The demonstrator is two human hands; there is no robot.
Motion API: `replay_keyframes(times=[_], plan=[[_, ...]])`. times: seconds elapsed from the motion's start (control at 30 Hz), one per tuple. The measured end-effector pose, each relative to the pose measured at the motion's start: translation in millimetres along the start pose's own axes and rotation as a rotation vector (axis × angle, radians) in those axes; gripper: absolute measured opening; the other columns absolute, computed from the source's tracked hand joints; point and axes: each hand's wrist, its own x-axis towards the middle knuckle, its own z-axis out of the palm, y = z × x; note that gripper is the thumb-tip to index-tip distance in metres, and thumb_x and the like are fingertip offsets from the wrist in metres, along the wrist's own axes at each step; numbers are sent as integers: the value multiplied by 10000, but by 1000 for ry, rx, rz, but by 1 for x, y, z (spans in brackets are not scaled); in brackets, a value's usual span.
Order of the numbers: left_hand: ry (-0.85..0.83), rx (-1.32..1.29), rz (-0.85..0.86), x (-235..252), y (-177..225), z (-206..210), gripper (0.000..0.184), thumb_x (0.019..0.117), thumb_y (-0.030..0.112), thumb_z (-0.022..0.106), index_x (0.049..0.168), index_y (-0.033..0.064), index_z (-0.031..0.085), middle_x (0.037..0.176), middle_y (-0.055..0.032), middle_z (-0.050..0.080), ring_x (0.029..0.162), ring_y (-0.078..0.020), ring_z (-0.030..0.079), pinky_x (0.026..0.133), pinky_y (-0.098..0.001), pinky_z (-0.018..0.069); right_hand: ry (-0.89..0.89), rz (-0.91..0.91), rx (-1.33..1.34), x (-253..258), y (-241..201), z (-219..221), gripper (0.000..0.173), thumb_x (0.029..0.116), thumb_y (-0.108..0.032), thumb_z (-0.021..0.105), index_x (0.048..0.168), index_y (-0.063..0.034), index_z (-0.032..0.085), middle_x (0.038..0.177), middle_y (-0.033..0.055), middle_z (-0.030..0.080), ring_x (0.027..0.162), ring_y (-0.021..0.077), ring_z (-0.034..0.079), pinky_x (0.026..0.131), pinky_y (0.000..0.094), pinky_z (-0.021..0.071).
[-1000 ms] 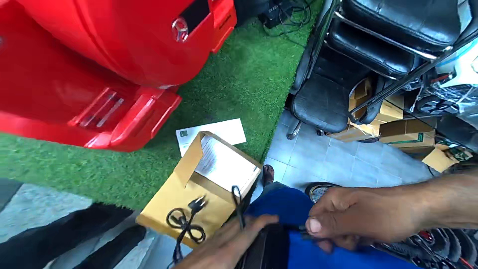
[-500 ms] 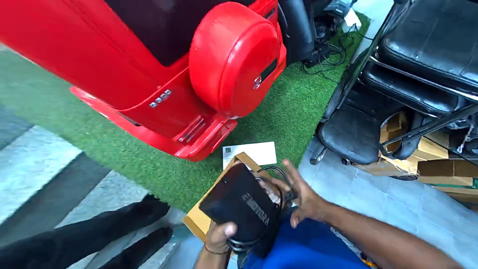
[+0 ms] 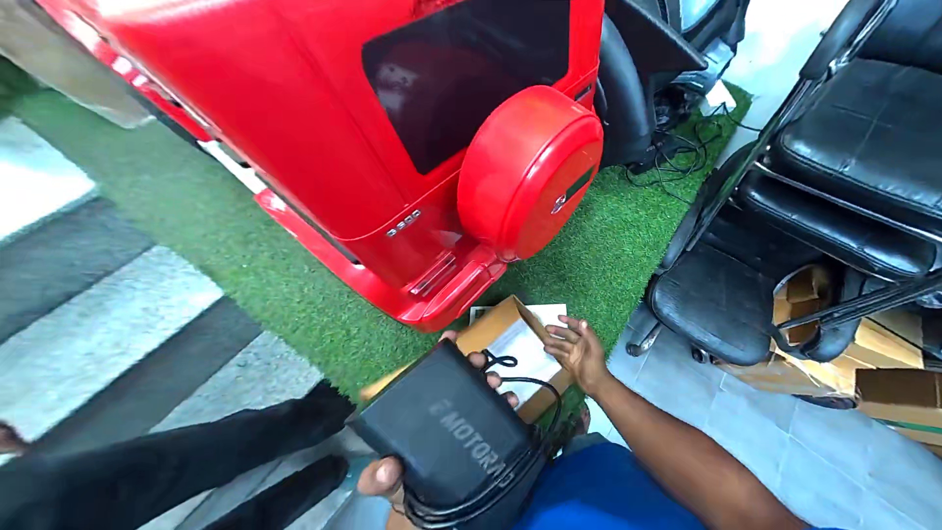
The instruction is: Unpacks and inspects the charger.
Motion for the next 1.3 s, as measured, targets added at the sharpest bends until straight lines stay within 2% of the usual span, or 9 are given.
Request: replay_keyframes(times=[0.1,0.17,0.4,0.63,0.77,0.9,0.97,1.07,1.3], plan=[[119,80,-153,8,-10,-26,939,740,483,810,1500,57,461,1448,-263,525,1259,-434,578,1030,-603,497,113,-38,147,1,-20,30,671,1054,-565,179,1444,-115,488,1275,123,676,1076,232,694,941,415,557],[132,109,-306,5,-14,-26,868,775,508,793,1473,78,508,1468,-268,520,1252,-439,589,1019,-593,508,-86,-251,-4,-10,-36,35,719,998,-634,365,1435,-87,528,1364,112,643,1200,226,646,1030,429,522],[-23,89,-398,6,-34,11,394,982,354,645,1331,173,669,1187,-14,746,1088,-91,704,964,-288,571,-822,-353,-897,-69,-151,61,889,651,-412,956,1388,-73,594,1292,82,665,1197,162,631,1044,395,536],[-211,430,-571,-12,-23,-3,844,880,470,747,1581,194,366,1446,-13,581,1224,-127,604,1062,-340,499,-624,-433,-290,-70,-145,1,604,692,-339,947,1167,-92,667,1026,48,734,927,132,717,834,354,626],[-20,217,-504,-41,-29,-6,742,875,251,736,1538,190,408,1546,-193,457,1225,-386,620,1019,-518,532,-303,-331,18,-75,-142,-26,510,705,-328,921,1157,-206,721,1008,12,751,892,110,717,798,360,621],[254,330,-306,-30,-35,15,365,902,220,634,1264,208,593,1415,-206,577,763,-199,678,592,-275,518,-18,-128,146,-58,-133,-38,495,722,-277,902,1139,-115,692,991,88,741,869,171,726,783,398,624],[425,546,-313,-18,-35,33,279,889,147,543,1167,154,568,1383,-222,612,925,-298,736,703,-356,603,10,-41,226,-49,-131,-36,454,772,-298,859,1150,-116,683,1005,99,738,879,183,727,781,401,625],[476,670,-217,-19,-35,35,220,911,44,420,1090,70,546,1403,-295,575,1342,-444,534,1131,-518,433,-13,-50,303,-45,-146,-29,411,775,-360,844,1101,-160,694,980,68,741,867,168,731,761,396,630],[645,653,310,-40,26,48,286,956,71,518,997,255,733,1107,-52,752,763,-167,731,676,-324,625,-461,-437,227,-56,-191,-54,292,850,-322,793,1121,-215,759,986,-32,782,869,50,741,774,252,629]])
